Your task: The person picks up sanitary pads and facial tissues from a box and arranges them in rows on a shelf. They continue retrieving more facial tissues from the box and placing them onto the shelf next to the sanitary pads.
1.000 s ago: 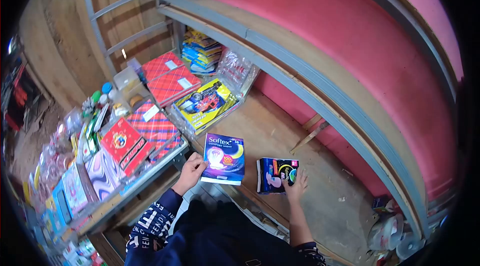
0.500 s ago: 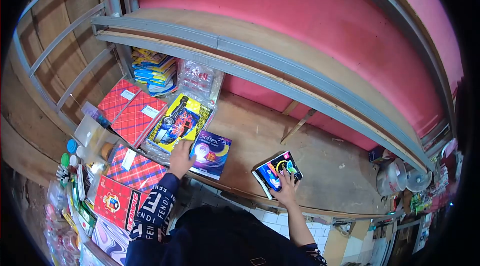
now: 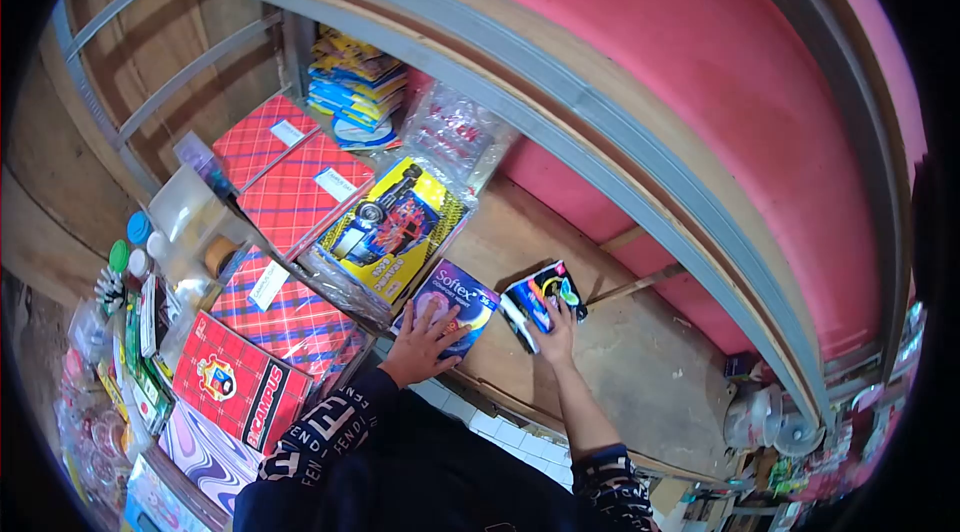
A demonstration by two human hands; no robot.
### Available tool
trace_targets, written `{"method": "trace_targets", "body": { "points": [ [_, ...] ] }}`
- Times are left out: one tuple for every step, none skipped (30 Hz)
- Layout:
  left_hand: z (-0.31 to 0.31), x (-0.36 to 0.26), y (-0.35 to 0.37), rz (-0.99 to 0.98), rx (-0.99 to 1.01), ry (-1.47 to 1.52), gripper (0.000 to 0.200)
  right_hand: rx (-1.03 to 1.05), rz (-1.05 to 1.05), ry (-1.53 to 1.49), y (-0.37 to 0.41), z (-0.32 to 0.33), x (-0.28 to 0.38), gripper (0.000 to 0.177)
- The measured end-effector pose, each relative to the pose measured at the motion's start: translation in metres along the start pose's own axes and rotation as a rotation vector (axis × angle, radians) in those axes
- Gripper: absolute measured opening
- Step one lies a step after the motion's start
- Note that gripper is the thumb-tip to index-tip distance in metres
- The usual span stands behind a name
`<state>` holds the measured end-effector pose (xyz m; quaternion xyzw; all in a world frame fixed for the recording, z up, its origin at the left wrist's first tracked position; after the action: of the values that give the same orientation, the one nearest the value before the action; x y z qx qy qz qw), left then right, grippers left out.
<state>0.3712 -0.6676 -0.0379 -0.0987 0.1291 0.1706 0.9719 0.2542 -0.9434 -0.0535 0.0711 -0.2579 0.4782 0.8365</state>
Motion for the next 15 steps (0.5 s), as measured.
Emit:
{"method": "trace_targets", "body": {
  "points": [
    [0.000,-0.001,0.001,0.012,0.006,0.005,0.059,0.010,-0.012,-0.002,-0.020,-0.005,0.001,0.067],
    [0.000,0.000,0.001,0.044,0.016,0.011,0.060,0.033,0.018,0.001,-0.038,-0.011,0.004,0.067],
    [-0.001,0.000,0.000,0.054,0.014,0.018,0.060,0.053,-0.013,0.036,-0.054,-0.017,0.006,0.067],
    [-0.002,0.001,-0.001,0.064,0.010,0.023,0.060,0.102,-0.015,0.047,-0.069,-0.020,0.011,0.066],
    [-0.003,0.002,-0.002,0.074,0.006,0.027,0.061,0.150,-0.017,0.057,-0.084,-0.022,0.015,0.066],
    [-0.003,0.003,-0.003,0.082,0.023,0.016,0.062,0.175,0.022,0.090,-0.097,-0.023,0.018,0.066],
    [-0.005,0.004,-0.002,0.072,0.029,0.022,0.062,0.185,0.051,0.090,-0.112,-0.027,0.016,0.067],
    [-0.006,0.005,-0.002,0.059,0.032,0.026,0.062,0.177,0.008,0.068,-0.124,-0.031,0.011,0.067],
    [-0.006,0.006,-0.003,0.042,0.035,0.029,0.063,0.167,-0.038,0.045,-0.133,-0.035,0.012,0.067],
    [-0.006,0.006,-0.002,0.032,0.026,0.031,0.063,0.146,-0.041,0.078,-0.138,-0.040,0.015,0.065],
    [-0.006,0.007,-0.003,0.032,0.031,0.034,0.063,0.167,-0.008,0.067,-0.140,-0.048,0.021,0.064],
    [-0.008,0.008,-0.005,0.030,0.036,0.038,0.063,0.186,0.022,0.057,-0.137,-0.054,0.037,0.063],
    [-0.010,0.008,-0.007,0.027,0.040,0.044,0.062,0.206,0.052,0.051,-0.133,-0.059,0.055,0.062],
    [-0.009,0.008,-0.007,0.028,0.027,0.030,0.062,0.230,0.136,0.074,-0.125,-0.065,0.074,0.062],
    [-0.009,0.009,-0.007,0.024,0.024,0.029,0.062,0.297,0.228,-0.005,-0.117,-0.074,0.085,0.065]
  ]
}}
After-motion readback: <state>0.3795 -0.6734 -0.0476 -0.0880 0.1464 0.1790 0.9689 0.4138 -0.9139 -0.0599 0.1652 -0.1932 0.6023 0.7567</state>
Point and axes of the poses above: each hand's wrist, its own y-axis away from the middle knuckle, its own z-axis out of the back of the hand, x = y × z, the point moved 6 cm from there along -y, towards the middle knuckle, and after that the axes turned 9 degrees about x, right-handed, at the moved point
